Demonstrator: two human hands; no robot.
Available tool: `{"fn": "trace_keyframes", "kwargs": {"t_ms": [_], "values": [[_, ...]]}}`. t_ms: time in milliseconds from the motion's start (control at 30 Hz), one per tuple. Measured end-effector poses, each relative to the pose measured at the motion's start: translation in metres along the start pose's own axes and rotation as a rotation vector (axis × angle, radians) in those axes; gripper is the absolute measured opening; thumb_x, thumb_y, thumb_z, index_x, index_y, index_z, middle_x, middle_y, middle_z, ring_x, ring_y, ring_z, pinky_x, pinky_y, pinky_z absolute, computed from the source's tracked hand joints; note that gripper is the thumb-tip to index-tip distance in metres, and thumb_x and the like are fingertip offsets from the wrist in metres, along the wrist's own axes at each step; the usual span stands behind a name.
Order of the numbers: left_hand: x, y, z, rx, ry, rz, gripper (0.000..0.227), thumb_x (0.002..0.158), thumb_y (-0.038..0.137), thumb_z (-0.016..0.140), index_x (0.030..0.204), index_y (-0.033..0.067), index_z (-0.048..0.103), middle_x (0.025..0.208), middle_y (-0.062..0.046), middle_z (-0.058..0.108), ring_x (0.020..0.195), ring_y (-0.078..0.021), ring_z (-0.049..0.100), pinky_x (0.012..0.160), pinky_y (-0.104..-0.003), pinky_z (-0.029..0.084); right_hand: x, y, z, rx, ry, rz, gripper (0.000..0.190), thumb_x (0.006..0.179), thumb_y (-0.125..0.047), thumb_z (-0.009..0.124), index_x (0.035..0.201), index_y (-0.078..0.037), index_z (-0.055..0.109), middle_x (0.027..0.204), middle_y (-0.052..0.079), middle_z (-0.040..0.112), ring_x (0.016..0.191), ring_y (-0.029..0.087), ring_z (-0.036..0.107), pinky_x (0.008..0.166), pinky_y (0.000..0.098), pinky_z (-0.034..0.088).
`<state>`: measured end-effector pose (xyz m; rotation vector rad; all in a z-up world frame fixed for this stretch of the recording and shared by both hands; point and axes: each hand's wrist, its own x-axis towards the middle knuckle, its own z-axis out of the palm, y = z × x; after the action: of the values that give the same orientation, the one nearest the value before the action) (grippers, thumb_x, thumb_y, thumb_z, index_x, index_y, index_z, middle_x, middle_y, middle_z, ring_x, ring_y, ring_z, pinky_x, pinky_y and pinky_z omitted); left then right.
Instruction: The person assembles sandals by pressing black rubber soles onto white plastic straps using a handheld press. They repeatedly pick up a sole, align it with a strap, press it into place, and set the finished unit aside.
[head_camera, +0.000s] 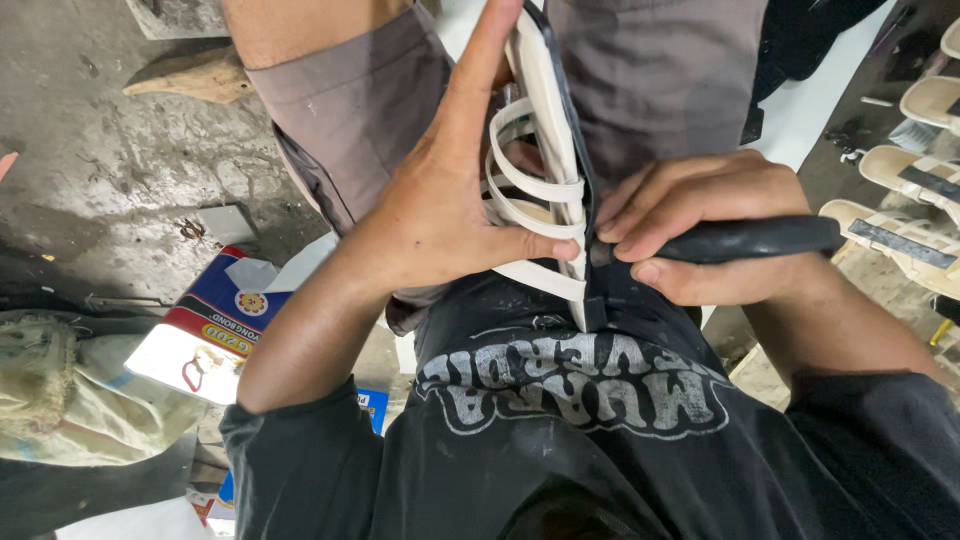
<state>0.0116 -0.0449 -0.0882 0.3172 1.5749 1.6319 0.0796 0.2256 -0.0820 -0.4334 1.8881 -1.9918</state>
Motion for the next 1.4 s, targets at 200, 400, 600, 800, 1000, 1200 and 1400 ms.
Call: {"fn": "trace_keyframes", "kwargs": {"t_ms": [200, 400, 600, 800, 1000, 1200, 1400], "values": [[0.004, 0.004, 0.0, 0.196, 0.011, 0.252, 0.134, 0.08, 0.019, 0.109, 0.164, 0.0189, 0.005, 0.169, -0.013, 0.021, 0.149, -0.0254, 0.038, 0.125, -0.037, 0.044, 0.004, -0.005, -0.006, -0.017, -0.057, -0.065, 0.015, 0.079, -0.008, 0.079, 0.09, -0.002, 0.071, 0.09, 0.015, 0.073, 0.092, 0.03, 0.076, 0.087, 0.0415, 0.063], [0.002, 0.0, 0.005, -0.049, 0.028, 0.011, 0.123, 0.079, 0.019, 0.099, 0.164, 0.0136, 0.01, 0.169, -0.009, 0.031, 0.139, -0.0202, 0.06, 0.117, -0.034, 0.059, 0.001, -0.009, -0.009, -0.052, 0.039, -0.037, 0.014, 0.084, -0.007, 0.081, 0.093, 0.0, 0.072, 0.095, 0.019, 0.074, 0.093, 0.028, 0.079, 0.083, 0.0357, 0.067], [0.003, -0.006, 0.014, 0.144, 0.064, 0.297, 0.121, 0.088, 0.015, 0.104, 0.165, 0.0204, 0.011, 0.17, -0.003, 0.019, 0.142, -0.0175, 0.047, 0.116, -0.032, 0.051, 0.003, -0.013, -0.007, -0.034, 0.031, -0.027, 0.011, 0.084, -0.007, 0.079, 0.091, -0.003, 0.073, 0.093, 0.015, 0.073, 0.089, 0.025, 0.078, 0.083, 0.034, 0.065], [0.001, 0.007, -0.007, 0.116, -0.066, 0.269, 0.122, 0.085, 0.017, 0.103, 0.164, 0.0141, 0.01, 0.169, -0.008, 0.018, 0.146, -0.0216, 0.047, 0.12, -0.036, 0.051, 0.006, -0.015, -0.017, -0.032, -0.037, -0.057, 0.013, 0.083, -0.007, 0.08, 0.093, -0.003, 0.073, 0.097, 0.016, 0.074, 0.098, 0.029, 0.078, 0.09, 0.0398, 0.066], [0.0, 0.006, -0.004, 0.093, -0.016, 0.206, 0.11, 0.089, 0.018, 0.099, 0.162, 0.014, 0.016, 0.165, -0.008, 0.028, 0.13, -0.0184, 0.058, 0.114, -0.034, 0.059, 0.005, -0.009, -0.017, -0.031, 0.007, -0.057, 0.015, 0.084, -0.005, 0.08, 0.096, -0.003, 0.071, 0.097, 0.015, 0.074, 0.095, 0.026, 0.079, 0.089, 0.0379, 0.068], [0.004, 0.013, 0.008, 0.069, 0.017, 0.148, 0.109, 0.083, 0.023, 0.101, 0.158, 0.0149, 0.022, 0.158, -0.008, 0.036, 0.124, -0.0177, 0.061, 0.104, -0.032, 0.062, 0.009, -0.021, -0.017, 0.005, -0.069, -0.054, 0.016, 0.079, -0.005, 0.081, 0.091, -0.004, 0.072, 0.089, 0.012, 0.074, 0.092, 0.027, 0.078, 0.084, 0.035, 0.066], [0.007, 0.018, 0.005, 0.024, 0.01, 0.194, 0.097, 0.091, 0.014, 0.095, 0.158, 0.0157, 0.025, 0.156, -0.007, 0.039, 0.135, -0.0178, 0.055, 0.112, -0.034, 0.058, 0.01, -0.027, -0.022, -0.098, 0.006, -0.075, 0.015, 0.082, -0.004, 0.081, 0.095, -0.003, 0.071, 0.098, 0.015, 0.074, 0.095, 0.027, 0.079, 0.089, 0.036, 0.067]]}}
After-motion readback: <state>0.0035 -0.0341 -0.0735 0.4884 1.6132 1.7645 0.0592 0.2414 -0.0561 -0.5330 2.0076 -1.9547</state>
